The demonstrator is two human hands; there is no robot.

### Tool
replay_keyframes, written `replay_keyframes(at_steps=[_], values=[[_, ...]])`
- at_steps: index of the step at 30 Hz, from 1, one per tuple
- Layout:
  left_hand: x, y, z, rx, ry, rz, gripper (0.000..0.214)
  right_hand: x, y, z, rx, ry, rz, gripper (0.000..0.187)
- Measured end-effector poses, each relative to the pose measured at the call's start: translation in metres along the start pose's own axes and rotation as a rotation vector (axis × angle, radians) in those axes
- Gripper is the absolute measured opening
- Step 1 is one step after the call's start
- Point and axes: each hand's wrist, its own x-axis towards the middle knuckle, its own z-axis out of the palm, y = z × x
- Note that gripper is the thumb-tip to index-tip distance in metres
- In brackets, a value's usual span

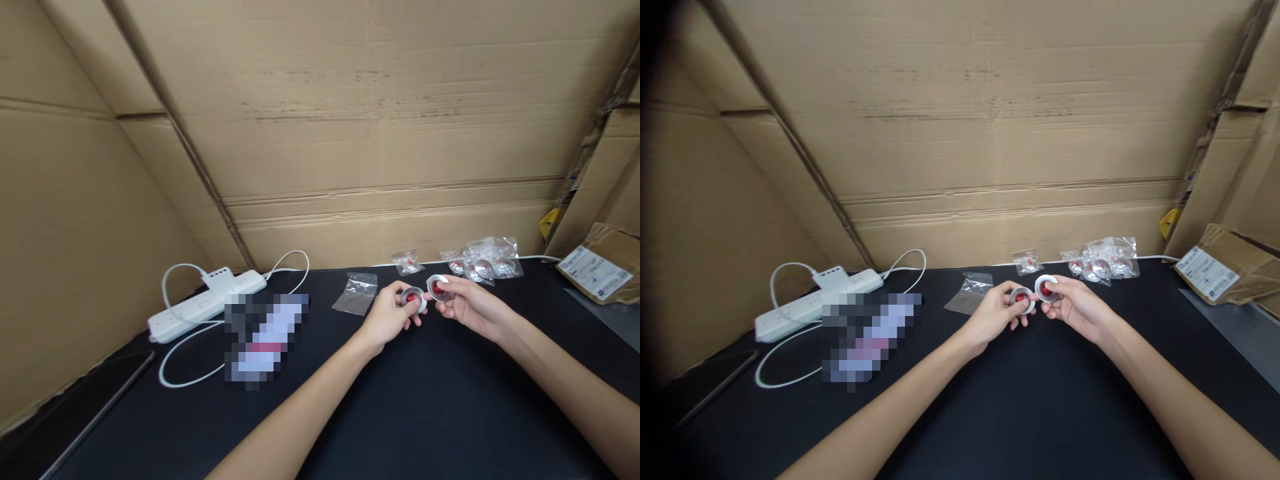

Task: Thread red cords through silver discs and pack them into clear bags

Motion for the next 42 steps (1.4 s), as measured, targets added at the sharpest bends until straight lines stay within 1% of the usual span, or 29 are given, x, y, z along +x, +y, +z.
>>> replay_keyframes(at_steps=[3,6,8,10,15,18,22,24,26,30,32,34,36,38,40,42], values=[[0.000,0.006,-0.001,-0.274,-0.017,-0.106,0.014,0.000,-0.002,-0.001,-0.001,0.015,0.002,0.014],[-0.001,0.009,-0.003,-0.386,0.015,-0.143,0.015,0.001,-0.002,-0.002,-0.009,0.027,0.000,0.017],[-0.001,0.009,-0.003,-0.392,0.051,-0.129,0.010,0.001,-0.002,-0.002,-0.016,0.028,0.000,0.018],[-0.002,0.008,-0.003,-0.396,0.069,-0.108,0.010,0.001,-0.001,-0.002,-0.022,0.020,0.002,0.018],[-0.004,0.009,-0.001,-0.392,0.031,-0.076,0.020,0.002,0.001,0.000,-0.006,0.006,-0.009,0.016],[-0.005,0.009,-0.001,-0.383,0.039,-0.062,0.022,0.001,0.001,0.003,0.010,0.008,-0.028,0.013],[-0.003,0.007,-0.002,-0.396,0.106,-0.094,0.017,-0.001,-0.001,0.006,-0.031,0.046,-0.061,0.012],[-0.002,0.007,-0.002,-0.420,0.142,-0.135,0.015,0.000,0.000,0.006,-0.100,0.080,-0.116,0.014],[-0.001,0.008,-0.001,-0.469,0.152,-0.163,0.018,0.001,0.003,0.005,-0.224,0.126,-0.223,0.018],[-0.001,0.013,0.004,-0.613,0.159,-0.265,0.033,0.000,0.011,0.003,-0.668,0.300,-0.550,0.023],[-0.002,0.015,0.006,-0.671,0.140,-0.324,0.038,-0.003,0.015,0.004,-0.860,0.335,-0.694,0.027],[-0.003,0.016,0.008,-0.707,0.090,-0.352,0.041,-0.005,0.019,0.006,-0.988,0.308,-0.796,0.034],[-0.004,0.015,0.010,-0.738,0.037,-0.344,0.041,-0.006,0.024,0.008,-1.109,0.237,-0.827,0.041],[-0.005,0.014,0.012,-0.754,0.028,-0.326,0.036,-0.004,0.029,0.008,-1.223,0.115,-0.769,0.046],[-0.005,0.012,0.014,-0.743,0.074,-0.302,0.029,-0.002,0.034,0.007,-1.290,-0.005,-0.693,0.050],[-0.005,0.011,0.015,-0.726,0.112,-0.261,0.025,0.000,0.036,0.006,-1.299,-0.061,-0.665,0.051]])
